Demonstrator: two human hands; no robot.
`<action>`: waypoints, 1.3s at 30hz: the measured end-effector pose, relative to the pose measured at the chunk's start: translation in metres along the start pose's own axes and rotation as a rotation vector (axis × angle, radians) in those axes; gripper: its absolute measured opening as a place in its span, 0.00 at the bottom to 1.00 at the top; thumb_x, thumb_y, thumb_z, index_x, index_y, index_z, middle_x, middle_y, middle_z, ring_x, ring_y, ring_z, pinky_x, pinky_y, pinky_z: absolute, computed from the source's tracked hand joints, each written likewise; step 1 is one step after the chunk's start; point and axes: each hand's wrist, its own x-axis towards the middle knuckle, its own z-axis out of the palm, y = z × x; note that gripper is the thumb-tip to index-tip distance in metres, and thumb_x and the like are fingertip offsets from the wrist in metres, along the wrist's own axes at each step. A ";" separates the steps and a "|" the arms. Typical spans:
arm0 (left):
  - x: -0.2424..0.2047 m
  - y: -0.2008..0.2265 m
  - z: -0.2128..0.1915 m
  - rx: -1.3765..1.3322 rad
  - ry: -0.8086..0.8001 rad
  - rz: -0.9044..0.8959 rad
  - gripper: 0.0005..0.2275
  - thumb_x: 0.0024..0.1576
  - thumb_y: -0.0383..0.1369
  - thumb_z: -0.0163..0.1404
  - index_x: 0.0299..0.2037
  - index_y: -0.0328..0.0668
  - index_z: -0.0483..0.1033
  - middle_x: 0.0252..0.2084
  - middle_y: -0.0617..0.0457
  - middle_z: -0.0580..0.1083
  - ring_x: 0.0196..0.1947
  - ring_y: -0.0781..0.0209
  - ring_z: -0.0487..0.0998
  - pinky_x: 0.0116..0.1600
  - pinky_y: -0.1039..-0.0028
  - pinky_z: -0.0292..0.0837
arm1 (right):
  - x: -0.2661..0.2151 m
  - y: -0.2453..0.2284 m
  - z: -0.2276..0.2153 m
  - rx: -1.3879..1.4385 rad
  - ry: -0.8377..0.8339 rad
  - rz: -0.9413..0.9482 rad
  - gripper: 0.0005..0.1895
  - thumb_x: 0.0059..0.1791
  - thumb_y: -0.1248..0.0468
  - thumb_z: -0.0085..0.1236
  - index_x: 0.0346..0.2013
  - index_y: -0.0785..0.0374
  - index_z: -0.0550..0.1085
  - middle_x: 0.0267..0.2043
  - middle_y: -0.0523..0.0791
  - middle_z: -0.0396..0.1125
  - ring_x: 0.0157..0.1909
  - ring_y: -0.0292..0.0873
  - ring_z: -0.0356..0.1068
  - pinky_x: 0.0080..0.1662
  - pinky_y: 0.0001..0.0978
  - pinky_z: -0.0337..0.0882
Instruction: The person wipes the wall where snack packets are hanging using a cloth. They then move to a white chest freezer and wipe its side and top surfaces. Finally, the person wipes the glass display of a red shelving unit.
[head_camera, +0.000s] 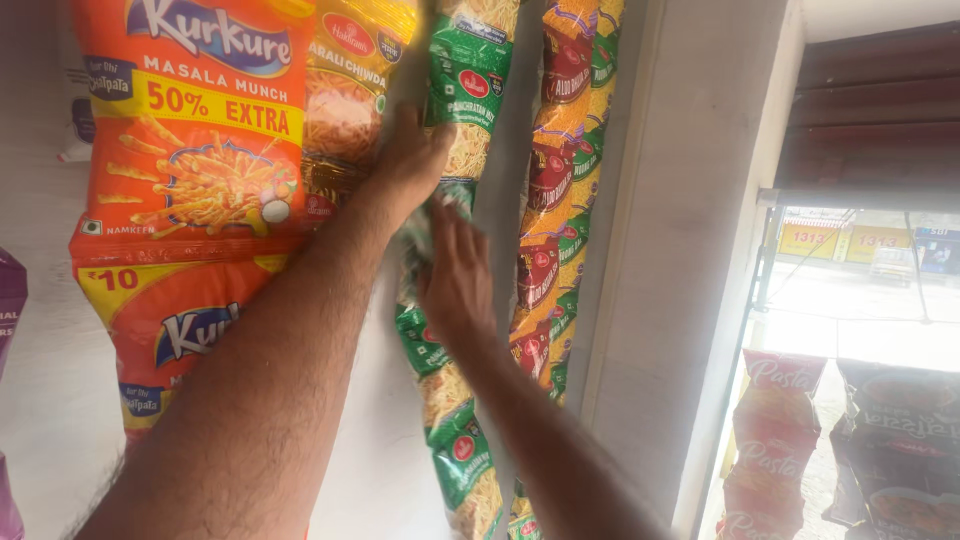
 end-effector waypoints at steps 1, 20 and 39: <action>-0.009 -0.007 0.002 -0.004 -0.022 -0.016 0.25 0.60 0.43 0.49 0.62 0.34 0.61 0.57 0.38 0.72 0.58 0.45 0.75 0.61 0.59 0.69 | -0.016 -0.007 -0.008 -0.015 0.013 -0.038 0.38 0.41 0.75 0.50 0.68 0.65 0.61 0.64 0.61 0.63 0.63 0.65 0.62 0.62 0.56 0.67; -0.163 -0.012 0.054 -1.146 -0.355 -0.391 0.29 0.60 0.60 0.41 0.58 0.46 0.75 0.50 0.55 0.79 0.50 0.66 0.79 0.55 0.72 0.74 | -0.037 -0.012 -0.092 0.148 0.151 0.048 0.16 0.51 0.65 0.54 0.51 0.69 0.73 0.54 0.56 0.67 0.55 0.62 0.66 0.54 0.52 0.68; -0.285 -0.029 0.053 -1.134 -0.360 -0.558 0.28 0.59 0.54 0.46 0.59 0.40 0.71 0.49 0.49 0.76 0.49 0.60 0.78 0.53 0.68 0.75 | -0.127 -0.061 -0.132 0.048 -0.073 0.293 0.17 0.53 0.61 0.47 0.53 0.66 0.74 0.59 0.58 0.67 0.55 0.64 0.71 0.54 0.54 0.72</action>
